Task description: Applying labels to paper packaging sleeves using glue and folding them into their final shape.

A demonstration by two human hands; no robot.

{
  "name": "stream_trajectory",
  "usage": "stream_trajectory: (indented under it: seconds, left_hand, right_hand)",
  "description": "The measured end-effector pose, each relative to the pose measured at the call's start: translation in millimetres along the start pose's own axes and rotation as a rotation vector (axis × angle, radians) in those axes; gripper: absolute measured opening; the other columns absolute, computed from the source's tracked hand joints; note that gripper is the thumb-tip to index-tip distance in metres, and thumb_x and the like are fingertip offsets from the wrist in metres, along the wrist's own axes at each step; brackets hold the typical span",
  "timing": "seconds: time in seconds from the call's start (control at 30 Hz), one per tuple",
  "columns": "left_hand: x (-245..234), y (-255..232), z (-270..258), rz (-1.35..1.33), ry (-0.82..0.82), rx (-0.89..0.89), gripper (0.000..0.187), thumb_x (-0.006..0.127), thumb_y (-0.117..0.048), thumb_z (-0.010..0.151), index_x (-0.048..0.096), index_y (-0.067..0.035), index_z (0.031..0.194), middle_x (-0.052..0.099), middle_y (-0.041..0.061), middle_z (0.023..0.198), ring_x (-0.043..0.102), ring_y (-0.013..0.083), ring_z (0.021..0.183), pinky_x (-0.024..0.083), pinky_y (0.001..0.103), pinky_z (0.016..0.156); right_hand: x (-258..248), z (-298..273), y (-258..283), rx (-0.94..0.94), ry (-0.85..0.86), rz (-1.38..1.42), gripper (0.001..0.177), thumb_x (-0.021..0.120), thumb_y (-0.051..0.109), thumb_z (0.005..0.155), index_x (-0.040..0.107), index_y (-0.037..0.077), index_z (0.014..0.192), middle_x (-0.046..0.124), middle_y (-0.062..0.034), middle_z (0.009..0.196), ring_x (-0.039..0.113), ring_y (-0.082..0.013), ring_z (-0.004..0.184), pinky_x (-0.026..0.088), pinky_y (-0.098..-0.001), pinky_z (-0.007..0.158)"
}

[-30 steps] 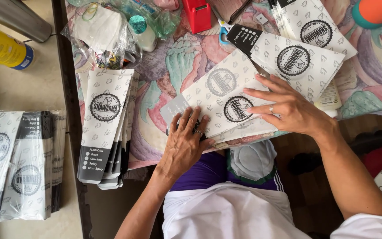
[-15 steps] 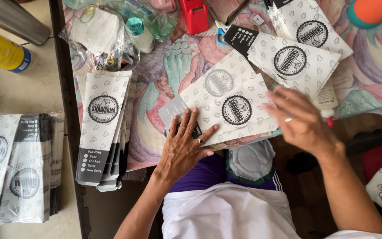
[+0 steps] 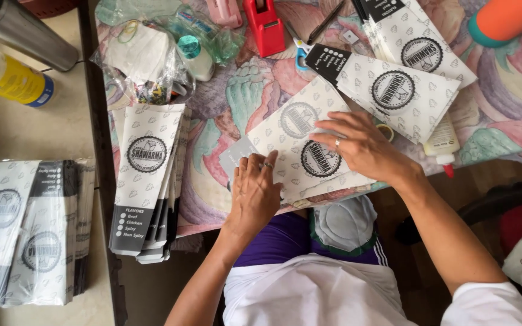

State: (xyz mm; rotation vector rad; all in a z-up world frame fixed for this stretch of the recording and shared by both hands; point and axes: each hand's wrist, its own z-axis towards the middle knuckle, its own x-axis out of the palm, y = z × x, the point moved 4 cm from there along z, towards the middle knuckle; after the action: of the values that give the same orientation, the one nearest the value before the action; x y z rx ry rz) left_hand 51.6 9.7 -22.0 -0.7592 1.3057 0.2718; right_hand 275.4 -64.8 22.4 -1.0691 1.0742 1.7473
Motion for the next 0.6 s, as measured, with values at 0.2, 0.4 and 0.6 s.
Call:
stream_trajectory:
  seconds: [0.2,0.4,0.6]
  left_hand:
    - [20.0,4.2,8.7,-0.128,0.066,-0.147,0.059,0.084,-0.018,0.069,0.067,-0.010,0.126,0.059,0.012,0.109,0.062,0.0351,0.101,0.054,0.047,0.086]
    - [-16.4,7.3,-12.6,-0.266,-0.056,-0.182,0.026,0.068,-0.016,0.079,0.073,-0.017,0.104,0.071,0.003,0.086,0.076,0.0303,0.076,0.061,0.043,0.064]
    - [-135.9,83.9,-69.7,-0.688,-0.305,-0.387,0.028,0.071,-0.011,0.084,0.072,-0.007,0.112,0.075,0.012,0.086,0.068,0.0271,0.077,0.056,0.040,0.065]
  right_hand:
    - [11.6,20.1,-15.6,-0.024,0.114,-0.129,0.029,0.078,0.022,0.080,0.071,0.018,0.109,0.061,-0.0009,0.106,0.056,-0.0249,0.110,0.041,-0.0516,0.102]
    - [-15.0,55.3,1.8,-0.010,0.188,0.070,0.027,0.079,0.010,0.078,0.076,0.013,0.105,0.071,-0.0068,0.093,0.068,-0.0314,0.094,0.053,-0.0496,0.087]
    - [-56.6,123.3,61.7,-0.269,-0.275,0.009,0.047,0.090,0.004,0.086,0.071,0.003,0.129,0.064,-0.0181,0.132,0.059,-0.0373,0.119,0.047,-0.0505,0.105]
